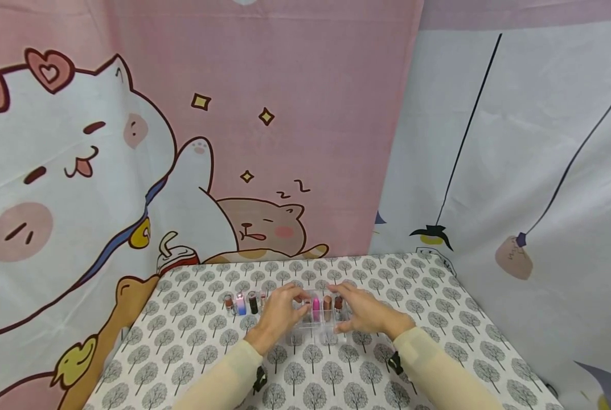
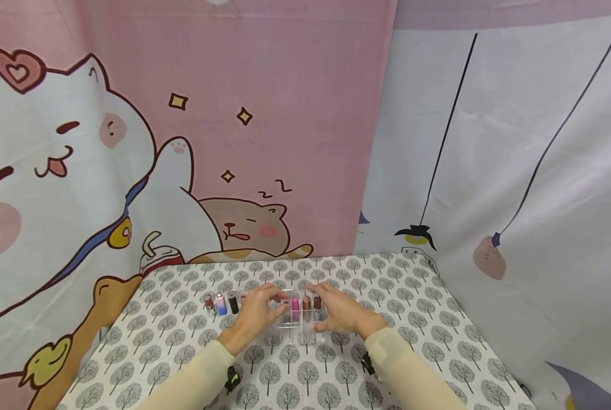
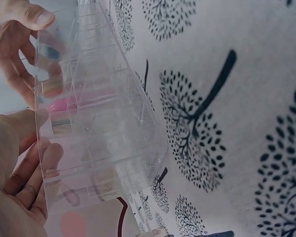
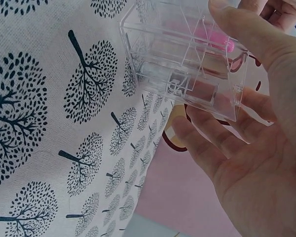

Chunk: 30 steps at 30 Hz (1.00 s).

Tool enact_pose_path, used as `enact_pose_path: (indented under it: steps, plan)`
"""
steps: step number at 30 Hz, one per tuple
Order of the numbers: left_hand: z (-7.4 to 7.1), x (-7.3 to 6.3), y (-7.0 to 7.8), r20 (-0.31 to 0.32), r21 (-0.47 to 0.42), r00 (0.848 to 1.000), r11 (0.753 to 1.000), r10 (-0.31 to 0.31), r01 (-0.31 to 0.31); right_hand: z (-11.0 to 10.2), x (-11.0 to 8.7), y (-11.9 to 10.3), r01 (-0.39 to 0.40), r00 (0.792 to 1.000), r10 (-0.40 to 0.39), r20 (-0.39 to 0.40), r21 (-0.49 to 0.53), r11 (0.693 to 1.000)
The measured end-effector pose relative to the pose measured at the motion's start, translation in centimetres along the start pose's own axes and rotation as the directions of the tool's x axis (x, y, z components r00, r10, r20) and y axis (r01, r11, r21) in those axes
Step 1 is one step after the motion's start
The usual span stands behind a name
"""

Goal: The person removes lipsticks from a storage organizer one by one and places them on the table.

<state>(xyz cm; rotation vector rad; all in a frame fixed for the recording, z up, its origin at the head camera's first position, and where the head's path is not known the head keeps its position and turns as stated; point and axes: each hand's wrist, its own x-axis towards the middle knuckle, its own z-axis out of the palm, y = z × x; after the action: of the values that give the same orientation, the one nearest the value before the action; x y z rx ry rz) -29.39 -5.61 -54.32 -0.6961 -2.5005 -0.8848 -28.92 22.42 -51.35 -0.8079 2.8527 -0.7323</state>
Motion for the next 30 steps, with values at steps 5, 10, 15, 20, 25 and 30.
enact_pose_path:
  steps: [5,10,15,20,25,30]
  plan:
    - [-0.2,-0.1,0.1,-0.004,-0.048,1.0,0.999,-0.01,0.01,0.1,0.0,-0.1,-0.013,1.0,0.013,0.008,0.001,1.0]
    - [-0.5,-0.1,0.2,-0.009,-0.099,1.0,0.995,-0.01,0.009,0.0,0.0,-0.2,-0.014,1.0,0.014,0.008,-0.001,1.0]
    - [-0.7,0.1,0.2,-0.022,-0.091,1.0,0.996,-0.009,0.007,-0.2,-0.1,-0.2,-0.011,1.0,0.011,0.006,-0.002,1.0]
    - [-1.1,0.1,0.5,-0.024,-0.131,0.999,0.991,-0.024,0.02,-0.2,-0.1,-0.1,-0.007,1.0,0.007,-0.001,-0.003,1.0]
    - [-1.3,0.1,0.6,-0.023,-0.212,0.999,0.976,-0.045,0.039,-0.2,-0.1,-0.1,-0.003,1.0,0.003,-0.003,0.008,1.0]
    - [-1.4,0.2,0.6,-0.042,-0.248,0.998,0.968,-0.049,0.037,-0.2,-0.1,-0.1,-0.001,1.0,0.001,0.001,0.007,1.0]
